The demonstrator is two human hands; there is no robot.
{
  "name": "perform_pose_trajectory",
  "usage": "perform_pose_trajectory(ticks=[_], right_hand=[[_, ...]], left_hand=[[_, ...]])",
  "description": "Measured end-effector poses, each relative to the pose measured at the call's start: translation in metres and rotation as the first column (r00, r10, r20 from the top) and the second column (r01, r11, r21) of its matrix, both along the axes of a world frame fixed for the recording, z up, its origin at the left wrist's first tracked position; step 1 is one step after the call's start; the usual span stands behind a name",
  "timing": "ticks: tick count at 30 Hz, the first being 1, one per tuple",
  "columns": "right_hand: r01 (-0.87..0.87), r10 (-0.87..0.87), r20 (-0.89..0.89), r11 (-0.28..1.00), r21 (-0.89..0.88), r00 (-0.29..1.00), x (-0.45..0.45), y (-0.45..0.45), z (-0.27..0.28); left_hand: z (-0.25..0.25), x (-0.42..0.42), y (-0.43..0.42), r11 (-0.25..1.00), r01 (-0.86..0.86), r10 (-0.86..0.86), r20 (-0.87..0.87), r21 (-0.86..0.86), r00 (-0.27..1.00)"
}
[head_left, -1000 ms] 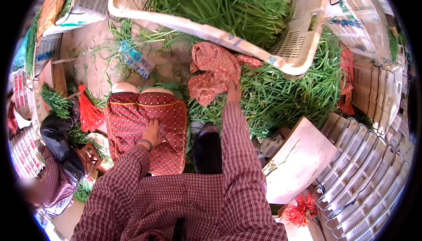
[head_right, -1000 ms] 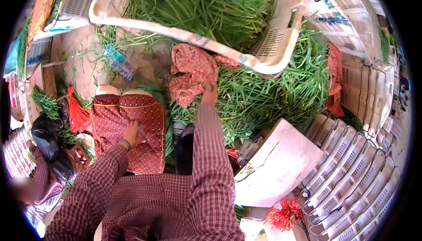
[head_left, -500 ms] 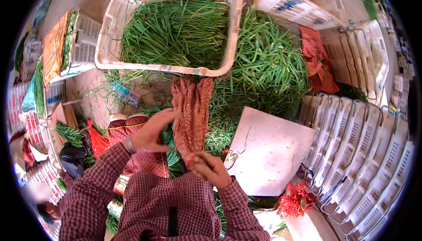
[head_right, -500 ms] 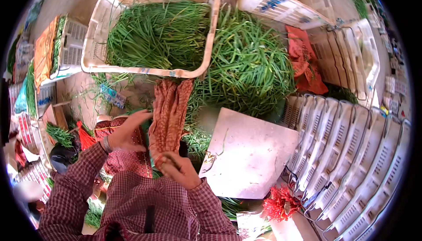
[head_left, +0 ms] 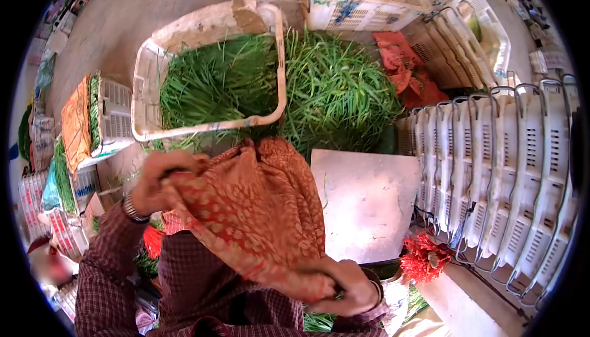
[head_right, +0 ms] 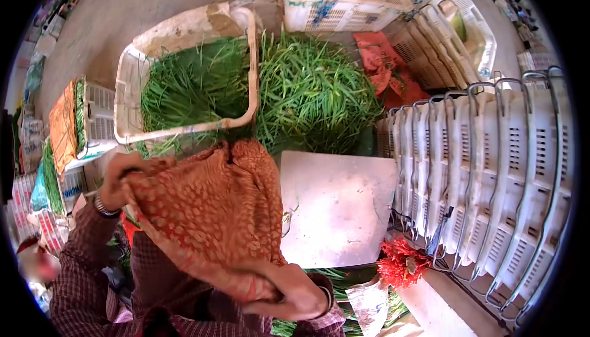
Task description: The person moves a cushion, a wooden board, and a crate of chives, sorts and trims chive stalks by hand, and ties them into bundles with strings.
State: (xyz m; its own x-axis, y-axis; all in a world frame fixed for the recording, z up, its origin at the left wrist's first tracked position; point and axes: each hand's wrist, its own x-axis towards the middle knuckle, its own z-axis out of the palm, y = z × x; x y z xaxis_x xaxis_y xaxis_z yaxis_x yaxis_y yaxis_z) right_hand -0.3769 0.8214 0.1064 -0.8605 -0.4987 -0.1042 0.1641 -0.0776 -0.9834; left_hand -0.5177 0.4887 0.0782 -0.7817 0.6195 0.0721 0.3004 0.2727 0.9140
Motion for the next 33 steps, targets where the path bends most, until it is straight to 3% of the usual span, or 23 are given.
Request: perform_pose_trajectory(ticks=[2, 3, 5, 8, 9, 10, 11, 12, 13, 14, 15, 16, 17, 18, 19, 20, 21, 22, 23, 26, 27, 29, 33], right_hand=[[-0.158, 0.079, 0.19, 0.881, 0.447, 0.979, 0.003, -0.008, -0.01], [-0.141, 0.061, 0.186, 0.88, 0.454, 0.981, 0.01, -0.01, -0.022], [-0.328, 0.298, 0.137, 0.86, 0.392, 0.945, 0.018, -0.016, -0.051], [-0.252, 0.248, 0.048, 0.938, 0.239, 0.968, 0.035, -0.041, -0.076], [-0.23, 0.223, 0.06, 0.959, 0.166, 0.973, 0.047, -0.054, -0.088], [-0.203, 0.197, 0.068, 0.975, 0.088, 0.978, 0.06, -0.074, -0.103], [-0.294, 0.287, 0.124, 0.954, 0.049, 0.95, 0.069, -0.096, -0.119], [-0.389, 0.382, 0.174, 0.921, 0.005, 0.908, 0.079, -0.115, -0.134], [-0.421, 0.403, 0.176, 0.903, 0.082, 0.898, 0.101, -0.138, -0.153], [-0.445, 0.418, 0.18, 0.881, 0.16, 0.891, 0.116, -0.158, -0.172], [-0.416, 0.382, 0.287, 0.907, 0.066, 0.878, 0.116, -0.169, -0.186], [-0.419, 0.392, 0.296, 0.907, 0.03, 0.871, 0.11, -0.178, -0.197], [-0.355, 0.366, 0.395, 0.929, -0.104, 0.842, 0.102, -0.185, -0.211], [-0.267, 0.339, 0.489, 0.94, -0.212, 0.804, 0.095, -0.193, -0.23], [-0.141, 0.217, 0.499, 0.973, -0.184, 0.839, 0.094, -0.203, -0.256], [-0.145, 0.228, 0.504, 0.969, -0.2, 0.833, 0.093, -0.205, -0.276], [-0.017, -0.003, 0.408, 0.999, 0.045, 0.913, 0.089, -0.208, -0.294], [0.151, -0.219, 0.254, 0.953, 0.264, 0.942, 0.082, -0.214, -0.308], [0.062, -0.217, 0.318, 0.899, 0.433, 0.923, 0.071, -0.21, -0.311], [0.1, -0.249, 0.216, 0.841, 0.532, 0.944, 0.055, -0.222, -0.329], [0.038, -0.198, 0.262, 0.858, 0.512, 0.944, 0.049, -0.22, -0.333], [0.146, -0.28, 0.211, 0.859, 0.491, 0.937, 0.049, -0.22, -0.346], [0.324, -0.411, 0.134, 0.848, 0.42, 0.902, 0.046, -0.215, -0.35]], left_hand=[[0.033, -0.008, -0.019, 0.971, -0.06, 0.022, -0.161, -0.231, 0.987], [0.039, -0.006, -0.023, 0.954, 0.019, -0.074, -0.171, -0.299, 0.982], [0.045, 0.001, -0.042, 0.886, 0.147, -0.22, -0.119, -0.44, 0.968], [0.046, 0.025, -0.076, 0.746, 0.244, -0.285, 0.034, -0.62, 0.958], [0.032, 0.041, -0.087, 0.774, 0.198, -0.229, 0.024, -0.601, 0.973], [0.008, 0.062, -0.12, 0.709, 0.257, -0.262, 0.093, -0.656, 0.961], [-0.017, 0.084, -0.154, 0.636, 0.319, -0.292, 0.163, -0.702, 0.942], [-0.04, 0.106, -0.192, 0.563, 0.468, -0.277, 0.378, -0.681, 0.883], [-0.062, 0.129, -0.231, 0.481, 0.6, -0.232, 0.567, -0.639, 0.79], [-0.084, 0.13, -0.249, 0.537, 0.692, -0.108, 0.774, -0.483, 0.624], [-0.108, 0.113, -0.256, 0.52, 0.704, -0.113, 0.778, -0.483, 0.618], [-0.125, 0.114, -0.267, 0.611, 0.676, 0.006, 0.857, -0.411, 0.515], [-0.14, 0.123, -0.278, 0.706, 0.613, 0.127, 0.914, -0.356, 0.385], [-0.163, 0.119, -0.287, 0.827, 0.426, 0.24, 0.915, -0.368, 0.325], [-0.167, 0.084, -0.253, 0.814, 0.396, 0.275, 0.883, -0.425, 0.381], [-0.187, 0.069, -0.239, 0.803, 0.274, 0.386, 0.812, -0.529, 0.437], [-0.204, 0.062, -0.231, 0.767, 0.147, 0.5, 0.725, -0.625, 0.474], [-0.228, 0.056, -0.226, 0.746, 0.063, 0.475, 0.596, -0.663, 0.647], [-0.24, 0.05, -0.207, 0.753, 0.078, 0.411, 0.561, -0.653, 0.718], [-0.307, 0.058, -0.202, 0.74, 0.121, 0.219, 0.407, -0.661, 0.887], [-0.331, 0.068, -0.206, 0.755, 0.11, 0.194, 0.381, -0.646, 0.904], [-0.396, 0.11, -0.25, 0.738, -0.001, 0.278, 0.303, -0.674, 0.911], [-0.465, 0.149, -0.273, 0.645, -0.022, 0.381, 0.297, -0.764, 0.876]])
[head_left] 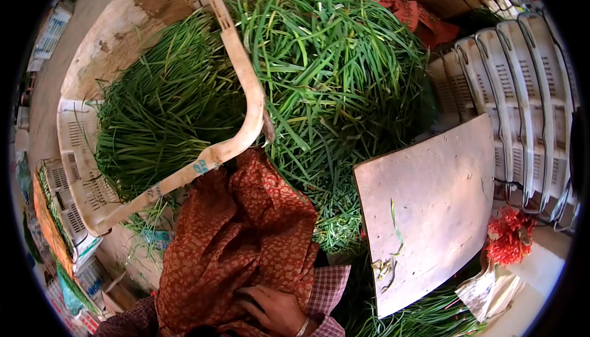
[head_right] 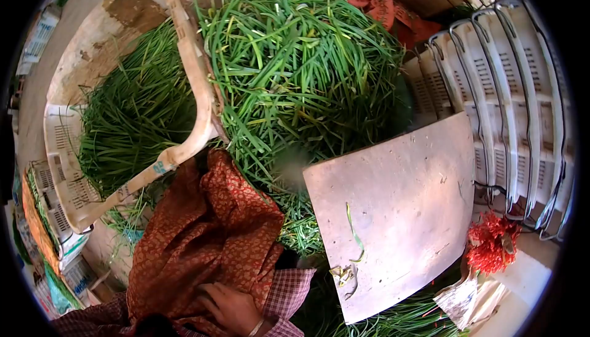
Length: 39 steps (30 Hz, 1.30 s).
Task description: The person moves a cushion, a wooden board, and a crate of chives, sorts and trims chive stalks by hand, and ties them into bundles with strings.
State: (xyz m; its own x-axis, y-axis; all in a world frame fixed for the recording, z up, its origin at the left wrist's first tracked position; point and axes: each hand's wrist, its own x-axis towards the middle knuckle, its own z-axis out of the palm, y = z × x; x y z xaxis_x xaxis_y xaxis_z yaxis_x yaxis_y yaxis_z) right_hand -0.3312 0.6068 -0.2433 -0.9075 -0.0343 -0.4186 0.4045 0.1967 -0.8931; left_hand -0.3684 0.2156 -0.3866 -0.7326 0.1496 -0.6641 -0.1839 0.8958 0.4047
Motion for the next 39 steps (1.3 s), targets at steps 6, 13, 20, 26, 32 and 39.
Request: perform_pose_trajectory(ticks=[6, 13, 20, 26, 32, 39], right_hand=[[0.054, -0.03, -0.169, 0.989, 0.14, 0.985, 0.0, 0.0, -0.011], [0.088, 0.073, -0.364, 0.909, 0.407, 0.929, 0.03, -0.022, -0.019], [0.432, -0.269, -0.647, 0.896, 0.104, 0.713, 0.101, -0.046, 0.038], [0.843, -0.755, -0.51, 0.528, -0.099, 0.413, 0.247, -0.068, 0.034], [0.977, -0.921, -0.349, 0.117, 0.179, 0.175, 0.326, -0.03, -0.139], [0.89, -0.988, -0.06, -0.099, -0.445, -0.14, 0.299, 0.072, -0.189]], left_hand=[[-0.071, 0.02, -0.013, 0.998, -0.06, 0.059, -0.022, -0.015, 0.998], [-0.123, 0.014, -0.029, 0.991, -0.068, 0.083, -0.121, 0.118, 0.989], [-0.116, -0.014, -0.044, 0.936, -0.076, 0.119, -0.107, 0.344, 0.987], [-0.081, -0.044, -0.041, 0.818, -0.169, 0.235, -0.051, 0.55, 0.971], [-0.001, -0.092, 0.004, 0.578, -0.084, 0.258, -0.084, 0.812, 0.962], [0.181, -0.106, 0.186, 0.603, 0.276, 0.099, -0.414, 0.748, 0.905]])
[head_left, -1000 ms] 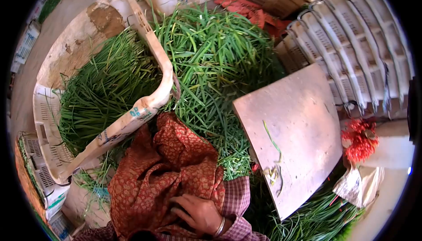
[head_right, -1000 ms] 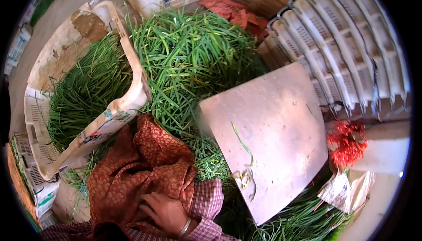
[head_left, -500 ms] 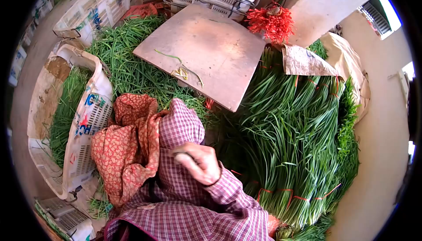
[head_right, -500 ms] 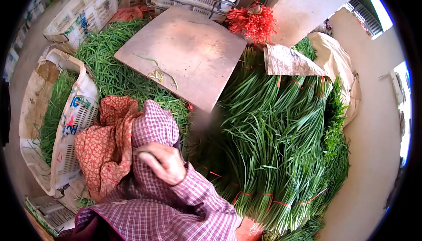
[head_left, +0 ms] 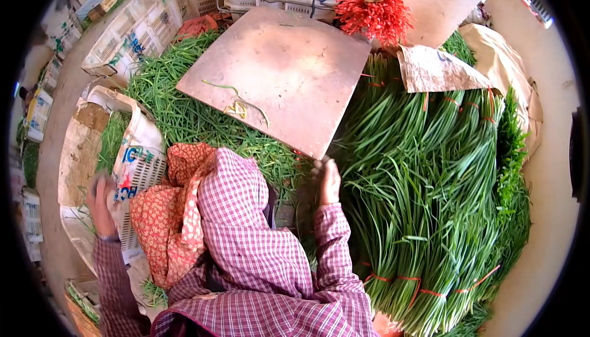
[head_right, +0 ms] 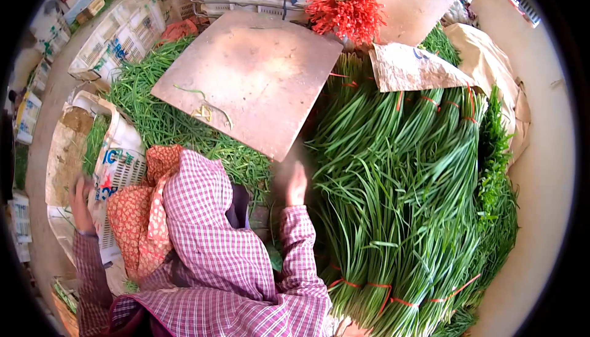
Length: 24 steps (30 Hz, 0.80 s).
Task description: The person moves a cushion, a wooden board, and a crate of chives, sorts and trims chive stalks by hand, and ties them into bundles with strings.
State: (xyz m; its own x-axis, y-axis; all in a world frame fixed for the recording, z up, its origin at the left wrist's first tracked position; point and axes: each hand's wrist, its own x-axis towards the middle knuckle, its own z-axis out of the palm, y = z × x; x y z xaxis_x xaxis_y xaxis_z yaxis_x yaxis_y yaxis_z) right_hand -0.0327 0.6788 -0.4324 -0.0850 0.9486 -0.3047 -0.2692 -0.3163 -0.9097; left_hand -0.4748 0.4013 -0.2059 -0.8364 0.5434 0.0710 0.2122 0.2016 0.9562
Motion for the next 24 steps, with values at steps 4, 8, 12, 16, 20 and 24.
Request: perform_pose_trajectory(ticks=[4, 8, 12, 16, 20, 24], right_hand=[[0.146, -0.15, -0.081, 0.988, -0.051, 0.985, -0.001, 0.062, 0.086], [-0.183, 0.081, 0.292, 0.922, 0.341, 0.953, -0.018, 0.091, 0.078], [-0.048, -0.076, 0.309, 0.925, 0.377, 0.948, -0.046, 0.073, 0.108], [0.01, -0.101, 0.279, 0.951, 0.31, 0.955, -0.052, 0.071, 0.112], [-0.06, -0.06, 0.325, 0.936, 0.346, 0.944, -0.043, 0.077, 0.113], [-0.17, 0.061, 0.285, 0.911, 0.375, 0.957, -0.043, 0.101, 0.112]], left_hand=[[0.04, -0.001, 0.158, 0.954, 0.3, -0.3, -0.086, -0.018, 0.95], [-0.013, -0.046, 0.291, 0.902, 0.295, -0.398, -0.337, -0.316, 0.853], [-0.075, -0.064, 0.371, 0.704, 0.396, -0.557, -0.113, -0.59, 0.823], [-0.1, -0.071, 0.366, 0.812, 0.332, -0.432, -0.112, -0.48, 0.895], [-0.097, -0.066, 0.324, 0.806, 0.372, -0.446, -0.059, -0.46, 0.893], [-0.11, -0.055, 0.272, 0.907, 0.341, -0.323, 0.113, -0.249, 0.94]])
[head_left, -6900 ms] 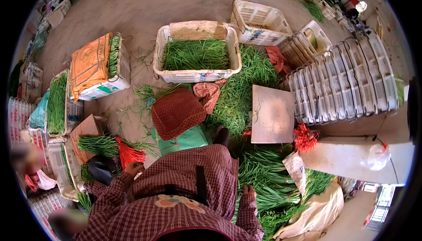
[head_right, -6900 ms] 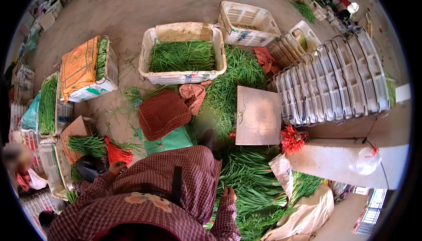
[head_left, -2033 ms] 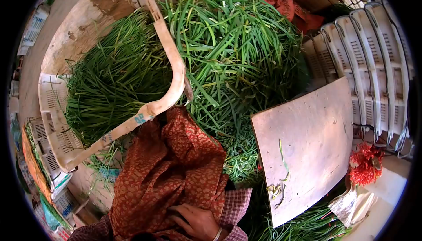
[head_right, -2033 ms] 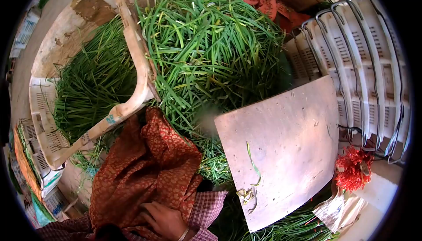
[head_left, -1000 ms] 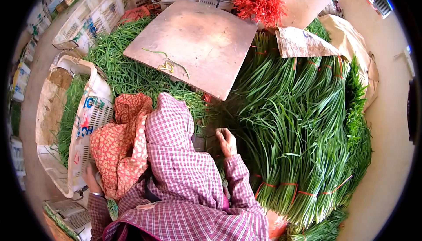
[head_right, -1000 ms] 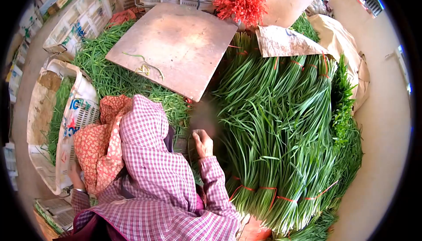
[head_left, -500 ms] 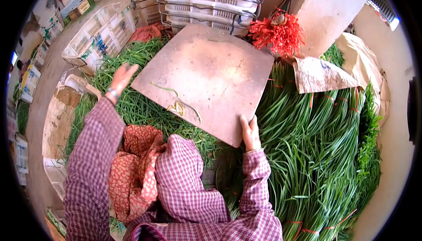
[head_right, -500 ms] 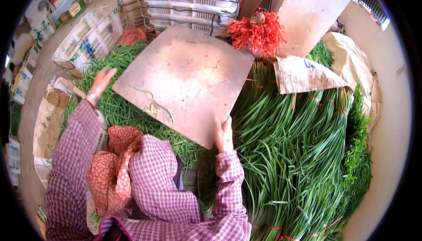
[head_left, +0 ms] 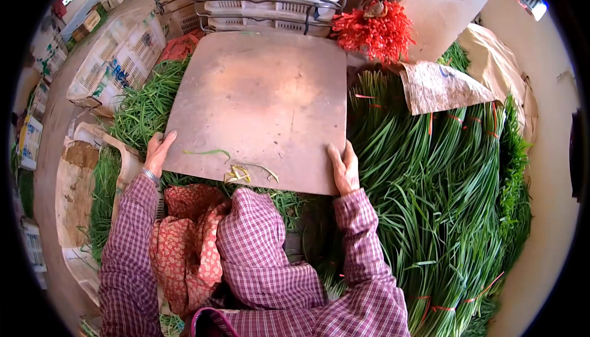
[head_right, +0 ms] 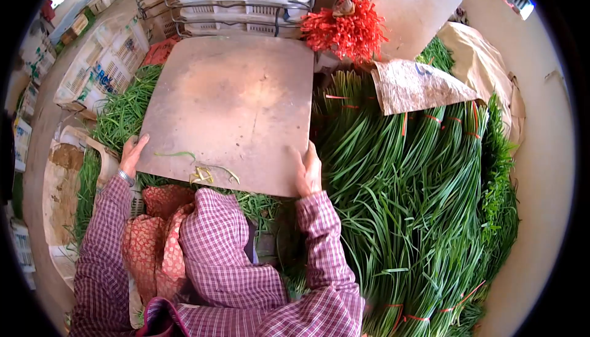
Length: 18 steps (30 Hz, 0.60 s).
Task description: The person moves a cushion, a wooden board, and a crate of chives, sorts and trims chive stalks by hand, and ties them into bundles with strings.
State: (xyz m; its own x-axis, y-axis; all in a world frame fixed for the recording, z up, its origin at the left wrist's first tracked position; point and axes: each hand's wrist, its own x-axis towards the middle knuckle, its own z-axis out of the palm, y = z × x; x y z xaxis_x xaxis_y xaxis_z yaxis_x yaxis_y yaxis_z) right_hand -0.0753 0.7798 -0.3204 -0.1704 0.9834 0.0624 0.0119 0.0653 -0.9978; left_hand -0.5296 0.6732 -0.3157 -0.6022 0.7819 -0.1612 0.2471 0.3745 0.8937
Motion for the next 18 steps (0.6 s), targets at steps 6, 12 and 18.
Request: perform_pose_trajectory(ticks=[6, 12, 18], right_hand=[[-0.123, 0.13, 0.079, 0.988, -0.09, 0.988, 0.001, 0.072, 0.014], [-0.098, 0.099, 0.002, 0.985, -0.145, 0.995, -0.012, 0.1, 0.026], [-0.09, -0.108, -0.512, 0.934, -0.347, 0.852, 0.003, 0.074, -0.065]], left_hand=[[0.02, 0.024, -0.003, 0.996, -0.084, 0.083, 0.058, 0.02, 0.995], [0.033, 0.0, 0.04, 0.994, -0.093, 0.096, 0.061, -0.053, 0.994], [0.007, 0.002, 0.025, 0.982, -0.189, 0.188, 0.047, 0.019, 0.981]])
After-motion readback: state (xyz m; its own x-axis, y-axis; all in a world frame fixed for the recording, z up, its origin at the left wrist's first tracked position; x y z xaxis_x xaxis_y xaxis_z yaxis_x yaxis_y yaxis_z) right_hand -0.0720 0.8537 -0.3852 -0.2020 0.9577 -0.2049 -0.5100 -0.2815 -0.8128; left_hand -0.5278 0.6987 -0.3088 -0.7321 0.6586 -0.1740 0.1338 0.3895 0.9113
